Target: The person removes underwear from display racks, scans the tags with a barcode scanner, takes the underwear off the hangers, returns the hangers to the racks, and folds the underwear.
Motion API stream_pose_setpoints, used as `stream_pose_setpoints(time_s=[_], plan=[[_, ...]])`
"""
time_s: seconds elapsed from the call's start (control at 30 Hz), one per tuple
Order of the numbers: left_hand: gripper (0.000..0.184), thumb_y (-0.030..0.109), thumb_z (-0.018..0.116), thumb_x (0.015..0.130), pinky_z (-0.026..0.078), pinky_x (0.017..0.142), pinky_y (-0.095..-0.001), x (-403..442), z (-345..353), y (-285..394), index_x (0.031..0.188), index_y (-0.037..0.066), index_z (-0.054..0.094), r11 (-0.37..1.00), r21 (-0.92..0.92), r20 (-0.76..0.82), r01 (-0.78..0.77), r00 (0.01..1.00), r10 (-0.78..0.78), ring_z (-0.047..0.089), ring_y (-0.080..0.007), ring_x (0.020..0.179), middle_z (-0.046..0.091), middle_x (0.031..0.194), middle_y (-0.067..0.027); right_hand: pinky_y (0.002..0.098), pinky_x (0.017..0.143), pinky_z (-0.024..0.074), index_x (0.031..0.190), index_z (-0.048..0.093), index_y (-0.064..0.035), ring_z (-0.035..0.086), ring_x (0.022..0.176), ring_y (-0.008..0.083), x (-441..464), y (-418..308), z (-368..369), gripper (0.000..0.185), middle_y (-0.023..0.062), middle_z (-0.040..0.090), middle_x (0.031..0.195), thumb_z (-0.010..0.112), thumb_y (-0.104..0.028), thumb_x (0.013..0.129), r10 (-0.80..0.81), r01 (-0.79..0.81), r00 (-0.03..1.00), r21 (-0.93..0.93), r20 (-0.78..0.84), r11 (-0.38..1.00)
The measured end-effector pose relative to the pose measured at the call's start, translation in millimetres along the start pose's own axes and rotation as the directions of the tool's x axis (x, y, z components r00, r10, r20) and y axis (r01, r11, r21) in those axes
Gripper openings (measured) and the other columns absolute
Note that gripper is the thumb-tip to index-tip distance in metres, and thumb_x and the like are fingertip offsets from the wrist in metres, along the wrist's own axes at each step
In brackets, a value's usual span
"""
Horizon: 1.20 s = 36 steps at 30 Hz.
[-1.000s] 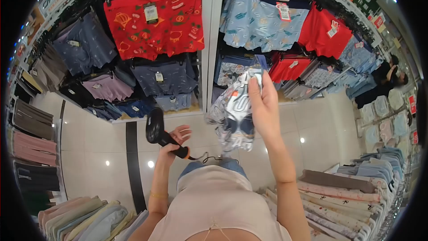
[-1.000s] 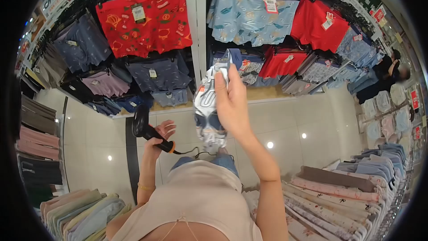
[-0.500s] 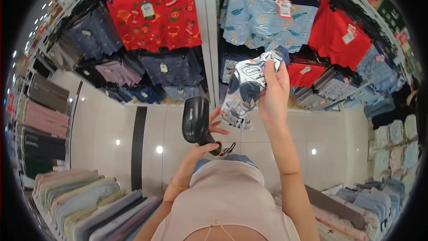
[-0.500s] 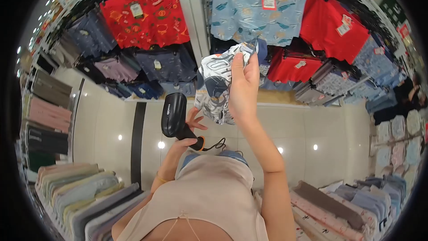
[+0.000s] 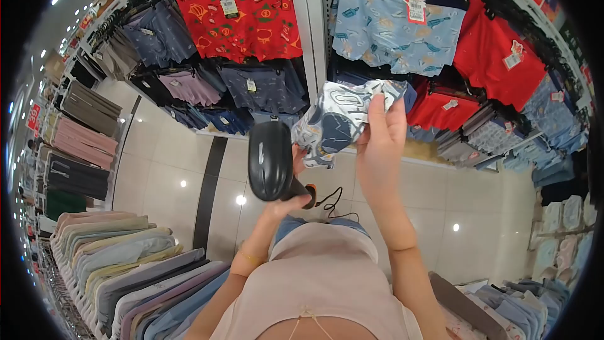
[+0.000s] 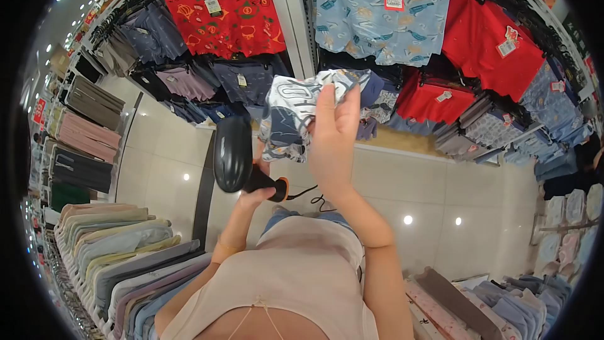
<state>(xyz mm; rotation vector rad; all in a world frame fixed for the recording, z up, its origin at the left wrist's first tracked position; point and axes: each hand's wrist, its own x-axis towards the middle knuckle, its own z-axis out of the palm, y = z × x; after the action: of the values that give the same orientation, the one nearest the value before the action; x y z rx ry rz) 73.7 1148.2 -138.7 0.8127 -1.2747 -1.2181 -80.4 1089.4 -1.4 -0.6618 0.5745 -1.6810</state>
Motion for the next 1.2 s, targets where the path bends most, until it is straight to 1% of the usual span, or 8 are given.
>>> stream_pose_setpoints(time_s=[0.17,0.37,0.57,0.63,0.83,1.03,1.1,1.2], plan=[[0.081,0.004,0.057,0.047,0.011,0.107,-0.0403,1.1,-8.6,-19.2,0.126,0.005,0.038,0.974,-0.226,-0.098,0.016,0.994,-0.039,0.028,-0.0305,0.128,0.035,0.134,-0.0151,0.0176,0.051,0.0387,0.114,0.033,-0.0042,0.049,0.066,0.0026,-1.8,3.2,-6.9,0.025,0.0032,0.053,0.087,0.04,-0.017,0.094,-0.098,0.107,0.99,-0.087,0.098,0.99],[0.073,0.029,0.064,0.053,0.013,0.105,-0.0417,17.6,2.8,13.9,0.116,-0.005,0.051,0.991,-0.117,0.102,-0.064,0.992,0.077,0.029,-0.0322,0.125,0.03,0.135,-0.0185,0.0136,0.047,0.0311,0.114,0.039,-0.0075,0.039,0.057,-0.0021,-6.1,4.3,12.6,0.023,-0.0036,0.05,0.08,0.043,-0.015,0.093,-0.181,0.17,0.975,-0.09,-0.132,0.981],[0.089,0.017,0.067,0.057,0.017,0.103,-0.0352,16.2,-29.3,-17.3,0.134,0.0,0.027,0.997,-0.076,0.147,0.017,0.989,-0.006,0.025,-0.0232,0.128,0.035,0.133,-0.0104,0.0133,0.046,0.0281,0.12,0.035,-0.0068,0.038,0.057,-0.0021,-11.4,18.8,13.2,0.028,-0.0037,0.05,0.084,0.042,-0.015,0.094,-0.224,0.224,0.974,-0.161,0.022,0.961],[0.085,0.009,0.066,0.056,0.017,0.103,-0.0334,3.2,-29.4,-11.4,0.133,0.0,0.03,0.956,-0.226,-0.071,0.185,0.976,-0.205,0.028,-0.0228,0.127,0.037,0.132,-0.0102,0.0135,0.046,0.0279,0.123,0.034,-0.0069,0.037,0.056,-0.002,-13.0,22.6,23.3,0.031,-0.0039,0.05,0.083,0.041,-0.015,0.094,-0.206,0.202,0.979,-0.184,0.002,0.962],[0.059,0.021,0.057,0.052,0.043,0.085,-0.0374,-6.4,-69.6,30.2,0.102,-0.009,0.054,0.846,-0.519,-0.102,0.12,0.974,-0.201,0.055,-0.0295,0.095,0.055,0.106,-0.0212,0.0161,0.055,0.0376,0.116,0.041,-0.0074,0.052,0.068,0.002,14.0,75.7,-4.9,0.025,-0.0021,0.056,0.089,0.042,-0.018,0.094,0.041,-0.077,0.992,-0.306,-0.122,0.949],[0.054,0.023,0.049,0.059,0.045,0.086,-0.0428,-42.2,-138.1,45.8,0.103,-0.006,0.055,0.676,-0.735,-0.335,-0.049,0.893,-0.3,0.056,-0.035,0.096,0.057,0.102,-0.023,0.0205,0.067,0.0407,0.106,0.05,-0.0064,0.053,0.078,0.0037,9.4,170.8,15.7,0.021,-0.0036,0.059,0.091,0.044,-0.021,0.093,0.297,-0.288,0.955,-0.287,-0.015,0.913],[0.052,0.022,0.048,0.06,0.043,0.089,-0.0444,-54.0,-162.0,55.5,0.104,-0.005,0.055,0.652,-0.749,-0.376,-0.121,0.888,-0.266,0.054,-0.0363,0.101,0.054,0.108,-0.0241,0.0265,0.072,0.0395,0.113,0.045,-0.0039,0.054,0.083,0.0115,-4.7,199.7,38.9,0.025,0.0065,0.058,0.093,0.045,-0.013,0.09,0.365,-0.211,0.931,-0.802,0.009,0.559],[0.052,0.022,0.049,0.061,0.041,0.092,-0.0448,-74.7,-196.8,65.9,0.106,-0.004,0.056,0.662,-0.718,-0.471,-0.216,0.851,-0.233,0.052,-0.037,0.103,0.053,0.111,-0.0245,0.032,0.082,0.0374,0.11,0.048,-0.0052,0.054,0.093,0.0213,-37.5,231.3,87.9,0.028,0.0105,0.057,0.099,0.048,-0.004,0.082,-0.166,0.521,0.847,-0.851,0.506,0.068]])
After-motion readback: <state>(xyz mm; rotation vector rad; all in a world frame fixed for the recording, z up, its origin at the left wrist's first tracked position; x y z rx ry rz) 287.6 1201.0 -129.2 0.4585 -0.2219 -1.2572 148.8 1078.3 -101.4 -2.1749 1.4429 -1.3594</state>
